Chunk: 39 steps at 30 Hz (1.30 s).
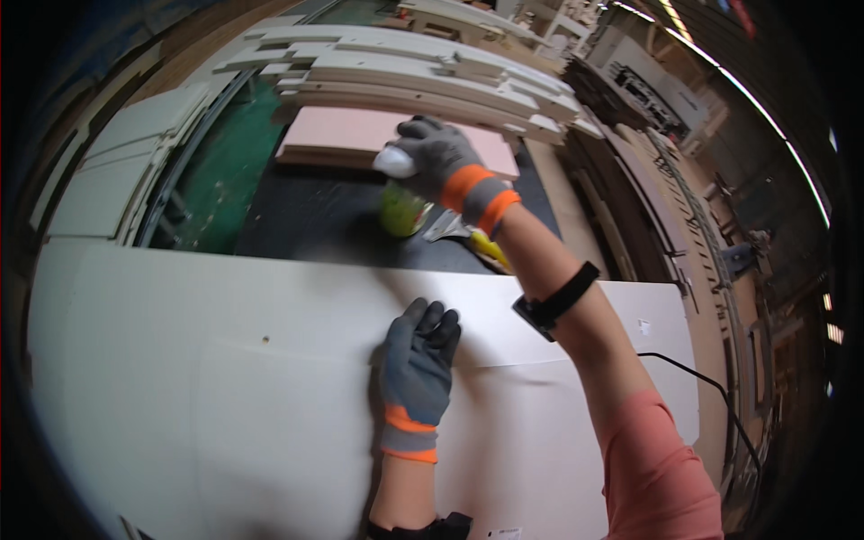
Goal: Cleaning wooden boards with a cloth and liquid, scraping off old labels, and applying new labels in a manufacturing environment.
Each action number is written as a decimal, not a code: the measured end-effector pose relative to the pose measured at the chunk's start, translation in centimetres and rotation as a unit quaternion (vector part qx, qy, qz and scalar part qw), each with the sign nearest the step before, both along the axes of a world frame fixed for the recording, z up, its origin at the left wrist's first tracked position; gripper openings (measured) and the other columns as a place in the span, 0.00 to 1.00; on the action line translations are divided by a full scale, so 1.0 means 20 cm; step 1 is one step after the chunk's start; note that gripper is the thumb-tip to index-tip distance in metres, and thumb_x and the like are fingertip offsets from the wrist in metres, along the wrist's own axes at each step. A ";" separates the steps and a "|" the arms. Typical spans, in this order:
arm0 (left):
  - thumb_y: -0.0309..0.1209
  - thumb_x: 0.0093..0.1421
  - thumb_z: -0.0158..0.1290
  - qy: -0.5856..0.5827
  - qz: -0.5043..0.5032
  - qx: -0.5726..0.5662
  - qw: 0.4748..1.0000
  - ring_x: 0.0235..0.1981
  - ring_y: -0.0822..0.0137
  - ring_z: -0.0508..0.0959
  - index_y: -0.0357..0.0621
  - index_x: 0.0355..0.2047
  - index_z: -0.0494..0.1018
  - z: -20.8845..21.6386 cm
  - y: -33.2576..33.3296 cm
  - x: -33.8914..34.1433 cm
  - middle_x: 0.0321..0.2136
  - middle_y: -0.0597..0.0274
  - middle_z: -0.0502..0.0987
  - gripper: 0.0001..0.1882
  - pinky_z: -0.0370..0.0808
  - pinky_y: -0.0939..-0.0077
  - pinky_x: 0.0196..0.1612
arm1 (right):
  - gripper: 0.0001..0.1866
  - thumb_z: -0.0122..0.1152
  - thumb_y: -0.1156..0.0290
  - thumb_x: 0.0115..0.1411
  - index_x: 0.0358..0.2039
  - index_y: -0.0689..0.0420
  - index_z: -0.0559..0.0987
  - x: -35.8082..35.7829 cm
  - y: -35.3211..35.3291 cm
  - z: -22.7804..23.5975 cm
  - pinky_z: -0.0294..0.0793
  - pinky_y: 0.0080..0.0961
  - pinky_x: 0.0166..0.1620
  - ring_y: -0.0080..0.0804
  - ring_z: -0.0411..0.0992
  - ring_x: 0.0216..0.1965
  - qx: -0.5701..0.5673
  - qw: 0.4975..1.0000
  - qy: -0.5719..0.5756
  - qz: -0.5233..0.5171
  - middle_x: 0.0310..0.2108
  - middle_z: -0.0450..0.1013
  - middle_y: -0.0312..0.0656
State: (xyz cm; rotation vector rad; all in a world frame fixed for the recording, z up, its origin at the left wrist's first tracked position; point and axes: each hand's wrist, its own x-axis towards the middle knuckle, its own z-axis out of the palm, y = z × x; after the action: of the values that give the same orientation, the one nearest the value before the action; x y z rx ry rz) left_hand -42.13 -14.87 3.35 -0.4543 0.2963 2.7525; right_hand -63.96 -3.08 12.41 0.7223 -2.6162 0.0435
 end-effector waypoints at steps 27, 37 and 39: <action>0.40 0.68 0.44 0.145 -0.073 -0.189 0.969 0.45 0.60 0.77 0.34 0.55 0.67 0.06 0.38 -0.10 0.45 0.52 0.74 0.23 0.73 0.66 0.55 | 0.21 0.67 0.54 0.50 0.42 0.50 0.80 0.51 0.99 -0.41 0.75 0.35 0.44 0.49 0.76 0.39 -0.123 0.969 -0.165 -0.139 0.35 0.77 0.48; 0.41 0.65 0.47 0.069 -0.088 -0.191 0.975 0.44 0.62 0.76 0.36 0.52 0.69 0.05 0.34 -0.13 0.43 0.56 0.74 0.23 0.73 0.69 0.54 | 0.26 0.71 0.64 0.52 0.49 0.66 0.77 0.60 1.14 -0.04 0.73 0.27 0.49 0.32 0.76 0.40 -0.443 0.848 -0.216 -0.196 0.41 0.78 0.48; 0.41 0.65 0.47 0.066 -0.098 -0.185 0.976 0.44 0.63 0.76 0.36 0.51 0.70 0.03 0.38 -0.13 0.43 0.57 0.74 0.22 0.74 0.69 0.54 | 0.29 0.72 0.61 0.51 0.49 0.66 0.77 0.56 1.17 -0.14 0.73 0.28 0.50 0.35 0.77 0.43 -0.374 0.892 -0.161 -0.197 0.43 0.78 0.51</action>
State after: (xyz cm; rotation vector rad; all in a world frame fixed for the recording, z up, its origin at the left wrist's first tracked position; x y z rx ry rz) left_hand -44.73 -7.30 4.02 -0.3115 0.8476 2.5386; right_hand -52.76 20.29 9.71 -0.1025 -2.6594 1.0601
